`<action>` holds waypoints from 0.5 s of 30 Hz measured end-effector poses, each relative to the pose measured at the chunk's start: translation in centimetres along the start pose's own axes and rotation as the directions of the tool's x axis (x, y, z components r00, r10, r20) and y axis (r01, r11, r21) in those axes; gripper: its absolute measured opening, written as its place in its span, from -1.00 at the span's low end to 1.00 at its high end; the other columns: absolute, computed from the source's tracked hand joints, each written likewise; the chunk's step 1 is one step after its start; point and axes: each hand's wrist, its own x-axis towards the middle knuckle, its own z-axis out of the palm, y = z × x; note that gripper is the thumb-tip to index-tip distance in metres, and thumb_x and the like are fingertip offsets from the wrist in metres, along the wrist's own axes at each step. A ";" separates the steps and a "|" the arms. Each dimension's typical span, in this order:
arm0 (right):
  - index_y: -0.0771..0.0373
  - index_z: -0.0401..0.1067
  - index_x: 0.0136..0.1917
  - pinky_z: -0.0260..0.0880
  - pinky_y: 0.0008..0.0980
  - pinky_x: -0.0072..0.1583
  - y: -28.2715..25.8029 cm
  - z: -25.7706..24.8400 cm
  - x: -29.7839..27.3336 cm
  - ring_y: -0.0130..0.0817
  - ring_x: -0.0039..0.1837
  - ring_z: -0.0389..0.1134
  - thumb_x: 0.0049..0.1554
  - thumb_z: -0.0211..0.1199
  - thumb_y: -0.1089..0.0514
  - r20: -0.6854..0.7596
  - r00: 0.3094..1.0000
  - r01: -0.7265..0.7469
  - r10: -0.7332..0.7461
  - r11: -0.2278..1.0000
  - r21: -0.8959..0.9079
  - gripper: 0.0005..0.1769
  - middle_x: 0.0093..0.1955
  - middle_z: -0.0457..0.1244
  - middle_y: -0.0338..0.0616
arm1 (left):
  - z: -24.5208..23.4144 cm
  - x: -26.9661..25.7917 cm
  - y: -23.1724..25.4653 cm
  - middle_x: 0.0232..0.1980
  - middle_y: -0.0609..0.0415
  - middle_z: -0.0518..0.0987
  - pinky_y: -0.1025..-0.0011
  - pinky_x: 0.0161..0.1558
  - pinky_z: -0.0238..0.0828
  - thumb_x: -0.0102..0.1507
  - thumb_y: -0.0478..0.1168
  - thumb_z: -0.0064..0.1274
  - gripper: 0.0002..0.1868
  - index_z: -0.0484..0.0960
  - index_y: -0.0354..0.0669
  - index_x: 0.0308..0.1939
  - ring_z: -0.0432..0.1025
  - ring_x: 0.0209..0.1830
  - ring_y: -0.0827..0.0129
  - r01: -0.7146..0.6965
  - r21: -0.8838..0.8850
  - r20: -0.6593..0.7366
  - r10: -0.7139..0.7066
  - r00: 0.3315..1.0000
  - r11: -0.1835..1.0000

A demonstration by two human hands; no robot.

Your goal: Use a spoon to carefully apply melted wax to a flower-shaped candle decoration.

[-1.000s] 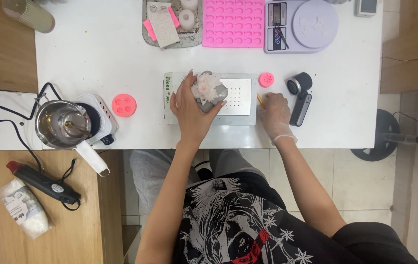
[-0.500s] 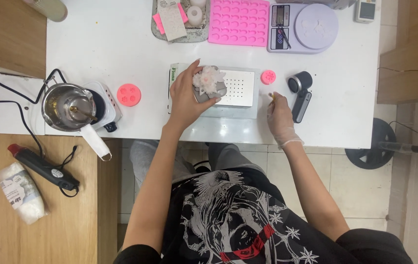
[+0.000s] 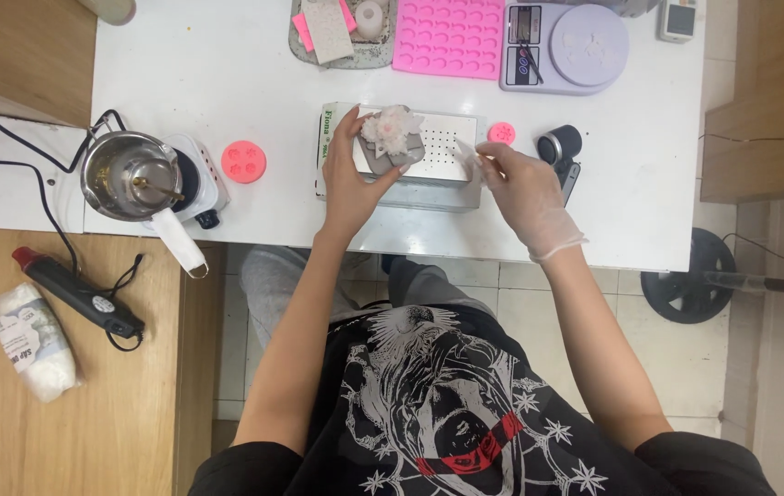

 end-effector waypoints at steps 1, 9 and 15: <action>0.26 0.53 0.17 0.38 -0.15 -0.04 -0.1 0.2 0.4 -0.01 -0.10 0.43 0.32 0.20 0.12 0.027 1.000 -0.009 0.010 0.999 -0.039 -0.76 -0.12 0.39 0.07 | 0.1 -0.1 -0.1 0.34 -0.09 0.48 0.17 0.38 0.33 0.04 -0.18 0.51 0.08 0.17 -0.18 0.52 0.41 0.38 0.11 0.050 -0.042 -0.014 -0.051 0.999 0.998; 0.25 0.60 -0.03 0.42 -0.16 -0.01 -0.6 2.8 2.4 0.00 -0.09 0.45 0.21 0.29 0.04 0.139 0.989 -0.045 0.055 0.996 -0.080 -0.76 -0.16 0.42 0.06 | 0.3 -0.6 -0.3 0.39 -0.13 0.41 0.18 0.41 0.28 0.06 -0.24 0.50 0.05 0.16 -0.18 0.51 0.33 0.45 0.10 0.124 -0.081 -0.028 -0.127 0.992 0.989; 0.18 0.63 -0.07 0.42 -0.15 -0.04 -1.2 3.3 2.3 -0.04 -0.18 0.44 0.22 0.31 -0.06 0.153 0.968 -0.176 0.199 0.972 -0.153 -0.72 -0.27 0.40 0.01 | 0.8 -1.0 -1.2 0.51 -0.11 0.26 0.20 0.55 0.14 0.13 -0.31 0.42 -0.01 0.13 -0.23 0.53 0.23 0.54 0.15 0.140 -0.283 0.012 -0.143 0.990 0.949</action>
